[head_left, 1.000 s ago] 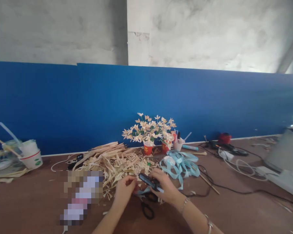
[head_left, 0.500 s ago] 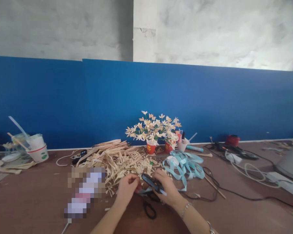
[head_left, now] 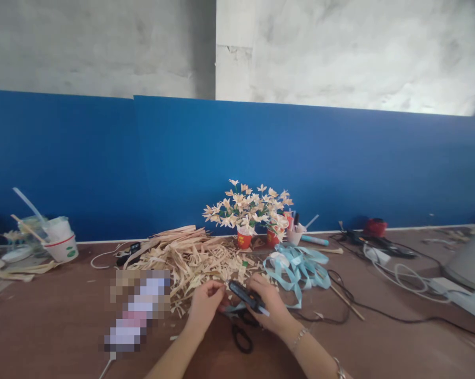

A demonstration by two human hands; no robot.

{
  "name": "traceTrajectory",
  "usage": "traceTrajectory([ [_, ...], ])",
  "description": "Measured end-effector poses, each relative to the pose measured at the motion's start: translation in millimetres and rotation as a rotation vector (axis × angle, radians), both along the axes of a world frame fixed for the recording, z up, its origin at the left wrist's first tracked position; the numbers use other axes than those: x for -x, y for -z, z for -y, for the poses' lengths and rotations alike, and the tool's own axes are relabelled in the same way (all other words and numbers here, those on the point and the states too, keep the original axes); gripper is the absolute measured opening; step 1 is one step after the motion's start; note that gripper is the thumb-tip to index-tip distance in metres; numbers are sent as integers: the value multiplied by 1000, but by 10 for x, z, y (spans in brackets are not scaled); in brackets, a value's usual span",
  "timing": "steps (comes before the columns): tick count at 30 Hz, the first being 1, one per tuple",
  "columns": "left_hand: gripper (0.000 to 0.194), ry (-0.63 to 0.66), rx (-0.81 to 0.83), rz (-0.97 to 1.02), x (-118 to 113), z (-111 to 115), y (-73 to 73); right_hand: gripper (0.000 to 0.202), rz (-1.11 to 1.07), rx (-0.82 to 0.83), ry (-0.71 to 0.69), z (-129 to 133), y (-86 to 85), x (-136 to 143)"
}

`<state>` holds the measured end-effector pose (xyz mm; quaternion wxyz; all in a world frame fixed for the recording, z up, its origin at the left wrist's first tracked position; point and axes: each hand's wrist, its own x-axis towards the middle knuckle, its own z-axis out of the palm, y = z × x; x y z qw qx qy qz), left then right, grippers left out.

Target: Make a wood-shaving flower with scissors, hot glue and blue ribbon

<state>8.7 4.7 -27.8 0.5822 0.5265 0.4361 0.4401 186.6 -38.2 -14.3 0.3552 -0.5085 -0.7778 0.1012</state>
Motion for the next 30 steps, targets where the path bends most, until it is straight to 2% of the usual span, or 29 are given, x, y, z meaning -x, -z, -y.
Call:
traceTrajectory([
  [5,21,3,-8,-4,3,-1,3,18,7,11,-16,-5,23,-4],
  [12,20,-3,9,-5,7,0,-3,18,2,9,0,23,-52,13],
  [22,20,-6,5,0,16,8,-17,19,8,-4,-2,26,-14,-1],
  [25,18,-13,6,6,22,4,-16,18,16,-6,-42,46,-33,6],
  [28,18,-16,13,21,28,17,-38,18,-41,-36,-56,63,-50,19],
  [30,21,-14,16,40,27,32,-60,14,-103,-64,-18,72,-56,36],
])
